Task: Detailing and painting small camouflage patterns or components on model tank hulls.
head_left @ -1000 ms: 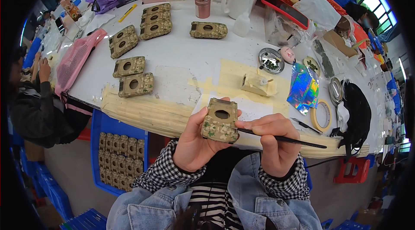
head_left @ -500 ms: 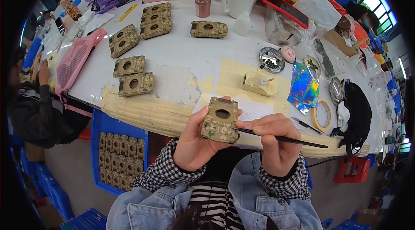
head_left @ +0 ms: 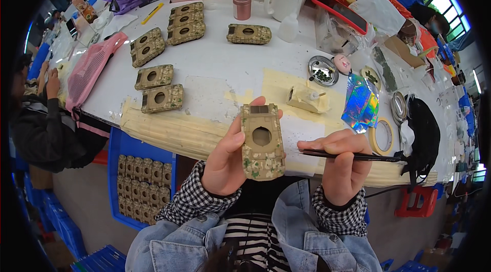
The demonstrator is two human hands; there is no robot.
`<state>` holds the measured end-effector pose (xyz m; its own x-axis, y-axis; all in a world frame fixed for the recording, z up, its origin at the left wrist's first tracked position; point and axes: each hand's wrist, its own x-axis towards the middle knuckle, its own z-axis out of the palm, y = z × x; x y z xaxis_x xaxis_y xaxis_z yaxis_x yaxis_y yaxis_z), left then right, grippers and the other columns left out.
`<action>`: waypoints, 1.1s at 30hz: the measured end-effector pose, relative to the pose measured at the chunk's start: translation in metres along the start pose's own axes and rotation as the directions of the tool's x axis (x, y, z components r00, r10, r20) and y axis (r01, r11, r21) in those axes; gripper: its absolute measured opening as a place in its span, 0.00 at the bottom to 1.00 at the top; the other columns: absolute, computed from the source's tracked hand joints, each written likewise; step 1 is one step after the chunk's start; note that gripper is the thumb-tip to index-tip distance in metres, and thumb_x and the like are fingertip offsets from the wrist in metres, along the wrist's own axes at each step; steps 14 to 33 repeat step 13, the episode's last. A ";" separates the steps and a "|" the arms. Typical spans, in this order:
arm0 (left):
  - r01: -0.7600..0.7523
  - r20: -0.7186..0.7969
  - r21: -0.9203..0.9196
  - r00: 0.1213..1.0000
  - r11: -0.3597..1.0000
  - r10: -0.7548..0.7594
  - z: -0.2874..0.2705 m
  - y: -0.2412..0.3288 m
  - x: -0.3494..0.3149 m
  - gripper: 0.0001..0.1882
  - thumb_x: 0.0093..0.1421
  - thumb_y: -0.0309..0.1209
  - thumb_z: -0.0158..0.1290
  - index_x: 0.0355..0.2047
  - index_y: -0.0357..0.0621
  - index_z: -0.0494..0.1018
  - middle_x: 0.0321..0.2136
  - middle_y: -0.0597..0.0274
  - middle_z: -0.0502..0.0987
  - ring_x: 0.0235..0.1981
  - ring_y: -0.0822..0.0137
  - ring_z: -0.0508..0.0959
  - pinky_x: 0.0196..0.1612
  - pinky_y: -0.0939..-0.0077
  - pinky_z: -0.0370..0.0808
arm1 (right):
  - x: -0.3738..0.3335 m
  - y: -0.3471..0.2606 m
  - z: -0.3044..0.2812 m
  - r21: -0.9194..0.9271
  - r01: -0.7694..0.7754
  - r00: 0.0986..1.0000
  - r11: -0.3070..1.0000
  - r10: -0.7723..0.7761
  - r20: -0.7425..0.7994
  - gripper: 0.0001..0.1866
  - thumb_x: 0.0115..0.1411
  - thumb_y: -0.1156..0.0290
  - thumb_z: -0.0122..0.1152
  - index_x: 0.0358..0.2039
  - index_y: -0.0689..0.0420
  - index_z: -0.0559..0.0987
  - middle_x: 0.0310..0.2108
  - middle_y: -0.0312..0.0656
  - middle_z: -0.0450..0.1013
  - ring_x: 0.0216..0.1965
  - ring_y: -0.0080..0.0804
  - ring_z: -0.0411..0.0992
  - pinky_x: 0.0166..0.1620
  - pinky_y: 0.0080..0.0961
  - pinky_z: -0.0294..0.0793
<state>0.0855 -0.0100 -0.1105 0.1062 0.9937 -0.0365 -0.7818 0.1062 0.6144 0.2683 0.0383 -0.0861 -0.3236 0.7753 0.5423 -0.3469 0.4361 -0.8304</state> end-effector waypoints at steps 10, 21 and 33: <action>-0.126 0.122 0.087 0.986 0.988 0.115 -0.008 0.005 -0.002 0.48 0.54 0.36 0.53 0.67 0.50 0.34 0.66 0.48 0.44 0.59 0.59 0.63 0.54 0.52 0.71 | -0.016 0.008 -0.027 -0.030 0.025 0.983 0.999 -0.030 -0.183 0.13 0.66 0.65 0.45 0.37 0.65 0.67 0.32 0.50 0.67 0.34 0.43 0.74 0.40 0.41 0.78; -0.126 0.129 0.104 0.985 0.987 0.112 -0.008 0.003 -0.001 0.49 0.53 0.36 0.54 0.67 0.50 0.34 0.66 0.49 0.43 0.61 0.58 0.61 0.54 0.51 0.70 | -0.024 0.010 -0.042 -0.118 0.056 0.978 0.991 -0.079 -0.195 0.14 0.66 0.64 0.46 0.38 0.64 0.67 0.35 0.51 0.67 0.40 0.44 0.73 0.40 0.41 0.78; -0.126 0.129 0.104 0.985 0.987 0.112 -0.008 0.003 -0.001 0.49 0.53 0.36 0.54 0.67 0.50 0.34 0.66 0.49 0.43 0.61 0.58 0.61 0.54 0.51 0.70 | -0.024 0.010 -0.042 -0.118 0.056 0.978 0.991 -0.079 -0.195 0.14 0.66 0.64 0.46 0.38 0.64 0.67 0.35 0.51 0.67 0.40 0.44 0.73 0.40 0.41 0.78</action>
